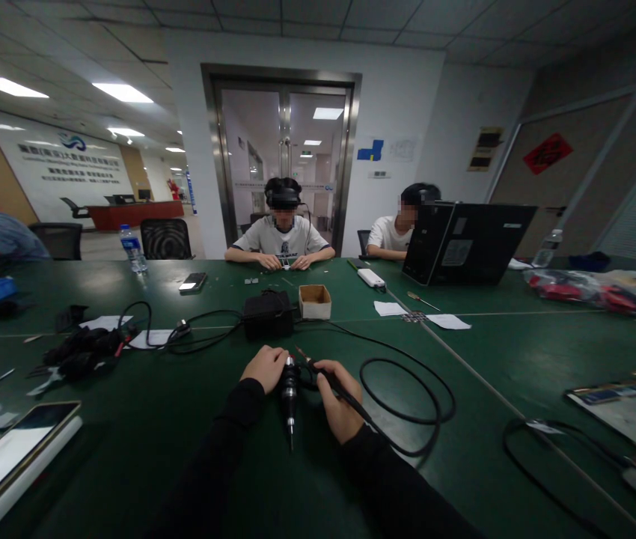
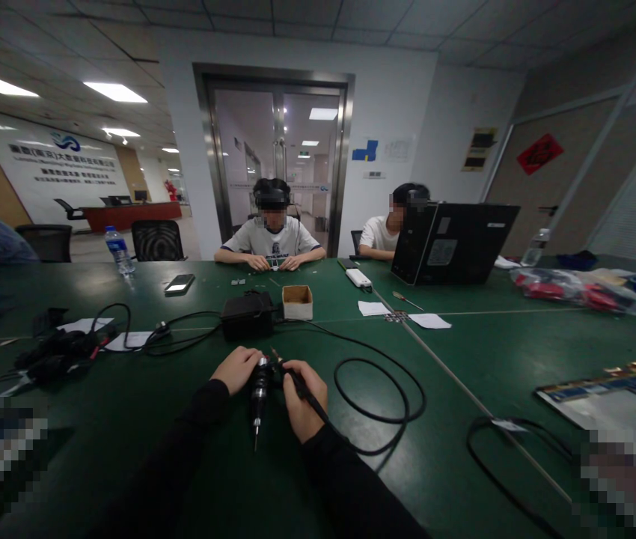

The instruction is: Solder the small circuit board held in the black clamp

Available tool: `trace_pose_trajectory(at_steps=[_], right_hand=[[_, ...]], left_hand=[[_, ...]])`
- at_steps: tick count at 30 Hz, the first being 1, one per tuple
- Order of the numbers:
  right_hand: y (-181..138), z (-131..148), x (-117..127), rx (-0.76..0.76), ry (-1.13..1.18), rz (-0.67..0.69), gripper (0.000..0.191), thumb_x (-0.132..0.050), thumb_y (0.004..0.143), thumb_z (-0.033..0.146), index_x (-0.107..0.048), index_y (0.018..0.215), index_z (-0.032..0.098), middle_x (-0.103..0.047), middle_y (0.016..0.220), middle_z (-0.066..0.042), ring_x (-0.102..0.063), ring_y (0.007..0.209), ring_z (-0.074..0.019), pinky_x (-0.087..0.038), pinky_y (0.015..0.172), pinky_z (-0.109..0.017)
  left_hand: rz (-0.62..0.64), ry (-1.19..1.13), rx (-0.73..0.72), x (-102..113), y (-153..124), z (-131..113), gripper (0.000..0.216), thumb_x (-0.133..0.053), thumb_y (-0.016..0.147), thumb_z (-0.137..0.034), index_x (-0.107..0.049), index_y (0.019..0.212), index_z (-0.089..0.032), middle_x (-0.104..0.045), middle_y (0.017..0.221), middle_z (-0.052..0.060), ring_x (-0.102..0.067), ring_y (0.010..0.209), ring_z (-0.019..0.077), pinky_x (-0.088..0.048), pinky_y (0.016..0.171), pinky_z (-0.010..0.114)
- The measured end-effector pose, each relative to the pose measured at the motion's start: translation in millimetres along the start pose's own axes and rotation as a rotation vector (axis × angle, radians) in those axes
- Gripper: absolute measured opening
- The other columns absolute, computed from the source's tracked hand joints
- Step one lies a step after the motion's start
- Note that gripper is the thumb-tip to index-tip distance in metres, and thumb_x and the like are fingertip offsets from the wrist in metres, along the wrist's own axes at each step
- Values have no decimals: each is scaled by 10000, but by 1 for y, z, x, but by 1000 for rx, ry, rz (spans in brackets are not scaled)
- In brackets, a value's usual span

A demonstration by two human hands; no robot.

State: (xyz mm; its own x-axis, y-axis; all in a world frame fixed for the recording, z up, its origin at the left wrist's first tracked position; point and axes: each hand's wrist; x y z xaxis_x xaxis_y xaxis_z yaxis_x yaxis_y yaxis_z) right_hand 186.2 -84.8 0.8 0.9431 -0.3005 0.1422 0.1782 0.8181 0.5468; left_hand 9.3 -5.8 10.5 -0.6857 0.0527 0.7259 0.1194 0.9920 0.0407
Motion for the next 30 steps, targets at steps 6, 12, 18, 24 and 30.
trace_pose_trajectory(at_steps=[6, 12, 18, 24, 30], right_hand=[[1, -1, 0, 11, -12, -21, 148, -561, 829, 218, -696, 883, 191, -741, 857, -50, -689, 784, -197, -541, 677, -274], [1, -3, 0, 26, -10, -22, 156, -559, 830, 217, -702, 886, 188, -736, 848, -48, -688, 790, -196, -540, 679, -274], [2, -5, 1, 9, 8, -54, 152, -560, 833, 220, -692, 900, 188, -736, 878, -52, -688, 803, -201, -537, 692, -280], [1, -7, 2, -5, 20, -46, 149, -559, 835, 218, -685, 909, 185, -734, 900, -55, -685, 825, -204, -529, 702, -283], [2, -6, 1, -25, 40, -47, 153, -562, 831, 227, -687, 907, 182, -733, 889, -56, -683, 789, -201, -524, 677, -279]], left_hand=[[-1, 97, 105, 2, -8, -16, 403, -429, 887, -495, -735, 896, -233, -684, 954, 133, -648, 941, 299, -470, 880, 382], [-38, 207, 192, -8, -9, -38, 465, -431, 871, -538, -709, 976, -180, -652, 1121, 206, -667, 970, 345, -476, 905, 453], [-26, 279, 250, -7, 4, -51, 361, -527, 838, -408, -729, 885, -112, -607, 1220, 286, -653, 1045, 396, -481, 913, 471], [-22, 278, 268, -1, 6, -53, 279, -604, 798, -364, -728, 845, -120, -679, 1115, 279, -671, 1021, 388, -503, 869, 441], [17, 256, 267, 3, 9, -47, 220, -600, 801, -339, -704, 807, -146, -700, 1103, 256, -675, 1043, 367, -494, 894, 418]])
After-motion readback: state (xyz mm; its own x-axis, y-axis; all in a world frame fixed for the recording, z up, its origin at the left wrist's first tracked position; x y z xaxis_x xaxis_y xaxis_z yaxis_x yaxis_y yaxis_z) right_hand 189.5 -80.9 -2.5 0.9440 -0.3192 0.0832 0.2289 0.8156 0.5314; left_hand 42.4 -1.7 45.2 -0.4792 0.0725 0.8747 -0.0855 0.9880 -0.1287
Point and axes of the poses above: each hand's wrist, its own y-axis towards the middle knuckle, its own x-axis out of the back of the hand, z = x × y
